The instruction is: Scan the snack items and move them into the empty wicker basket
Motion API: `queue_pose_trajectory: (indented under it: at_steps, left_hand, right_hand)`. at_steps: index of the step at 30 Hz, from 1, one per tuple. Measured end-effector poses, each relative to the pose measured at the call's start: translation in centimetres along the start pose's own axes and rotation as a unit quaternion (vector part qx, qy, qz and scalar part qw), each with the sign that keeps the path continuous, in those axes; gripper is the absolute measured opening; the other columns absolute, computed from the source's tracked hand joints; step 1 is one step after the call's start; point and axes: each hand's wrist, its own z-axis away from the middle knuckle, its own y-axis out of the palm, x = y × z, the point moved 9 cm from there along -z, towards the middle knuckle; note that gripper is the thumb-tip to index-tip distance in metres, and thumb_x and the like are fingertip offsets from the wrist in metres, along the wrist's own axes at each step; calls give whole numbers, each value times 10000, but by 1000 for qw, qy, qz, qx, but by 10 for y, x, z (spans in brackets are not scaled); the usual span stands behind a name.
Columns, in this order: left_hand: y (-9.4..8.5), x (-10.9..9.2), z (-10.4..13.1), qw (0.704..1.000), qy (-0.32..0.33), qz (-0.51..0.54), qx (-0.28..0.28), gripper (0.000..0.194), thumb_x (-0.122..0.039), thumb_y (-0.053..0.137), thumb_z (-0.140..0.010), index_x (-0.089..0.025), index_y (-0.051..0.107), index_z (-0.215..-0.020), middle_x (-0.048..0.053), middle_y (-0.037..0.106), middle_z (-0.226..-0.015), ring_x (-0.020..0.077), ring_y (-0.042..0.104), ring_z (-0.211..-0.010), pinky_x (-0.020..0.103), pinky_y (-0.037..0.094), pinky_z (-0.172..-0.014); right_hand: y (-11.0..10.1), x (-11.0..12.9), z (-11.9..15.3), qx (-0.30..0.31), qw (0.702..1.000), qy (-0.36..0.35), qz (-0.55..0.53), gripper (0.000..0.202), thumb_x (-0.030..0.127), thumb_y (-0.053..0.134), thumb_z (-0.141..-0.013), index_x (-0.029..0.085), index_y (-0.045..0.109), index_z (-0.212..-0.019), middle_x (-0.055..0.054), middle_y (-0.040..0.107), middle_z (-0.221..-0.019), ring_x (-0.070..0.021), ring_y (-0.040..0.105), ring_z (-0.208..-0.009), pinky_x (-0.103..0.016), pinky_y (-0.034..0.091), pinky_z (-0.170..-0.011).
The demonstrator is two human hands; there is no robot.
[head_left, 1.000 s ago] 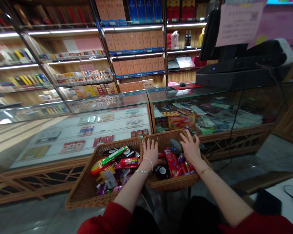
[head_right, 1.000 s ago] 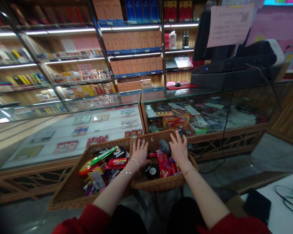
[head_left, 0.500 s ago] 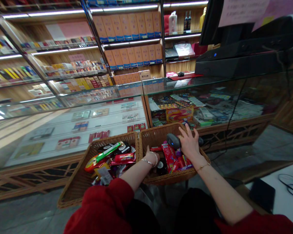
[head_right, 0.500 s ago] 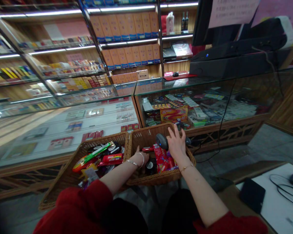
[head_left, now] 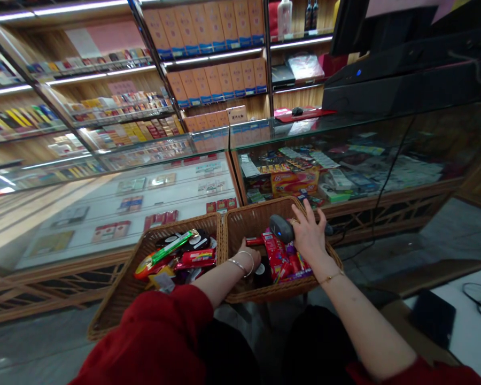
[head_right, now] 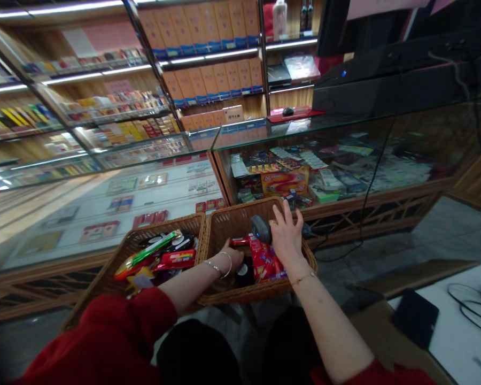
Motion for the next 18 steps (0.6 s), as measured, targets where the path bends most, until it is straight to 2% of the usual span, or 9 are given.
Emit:
queue_pose_trajectory:
  at_steps: [3, 8, 13, 15, 18]
  left_hand:
    - [0, 1, 4, 998, 0, -36, 59, 464, -554, 830, -598, -262, 747, -949, 107, 778, -1052, 366, 656, -1133, 717, 139, -1149]
    - [-19, 2, 19, 997, 9, -54, 56, 612, -550, 848, -544, -294, 695, -1078, 90, 755, -1155, 326, 652, -1163, 629, 194, -1182]
    - [-58, 6, 40, 997, 16, -68, -23, 708, -462, 858, -545, -218, 635, -1170, 139, 745, -1137, 342, 689, -1077, 653, 142, -1186]
    - [-78, 8, 51, 993, 21, -80, -79, 676, -410, 842, -575, -195, 618, -1176, 142, 726, -1156, 337, 687, -1071, 654, 103, -1195]
    - [-103, 20, 68, 983, -6, -66, -173, 596, -385, 791, -649, -222, 602, -1191, 102, 711, -1158, 319, 673, -1086, 650, 52, -1206]
  right_hand:
    - [0, -1, 0, -4, 1000, 3, -8, 329, 90, 474, -847, 220, 729, -1009, -39, 509, -1504, -305, 199, -1502, -584, 172, -1141]
    - [-1, -1, 2, -18, 1000, 5, -7, 314, 115, 480, -850, 224, 726, -1011, -46, 517, -1496, -309, 202, -1499, -582, 182, -1137]
    - [0, -3, 2, -28, 1000, 12, 2, 319, 105, 499, -812, 237, 724, -997, -38, 525, -1490, -306, 203, -1499, -582, 184, -1137]
    - [0, -4, 2, -32, 999, 18, 4, 319, 108, 498, -814, 245, 725, -991, -29, 528, -1487, -301, 217, -1495, -574, 187, -1135]
    - [-3, -4, 2, -45, 999, 27, 0, 322, 109, 507, -806, 245, 729, -996, -37, 545, -1472, -305, 255, -1480, -561, 189, -1130]
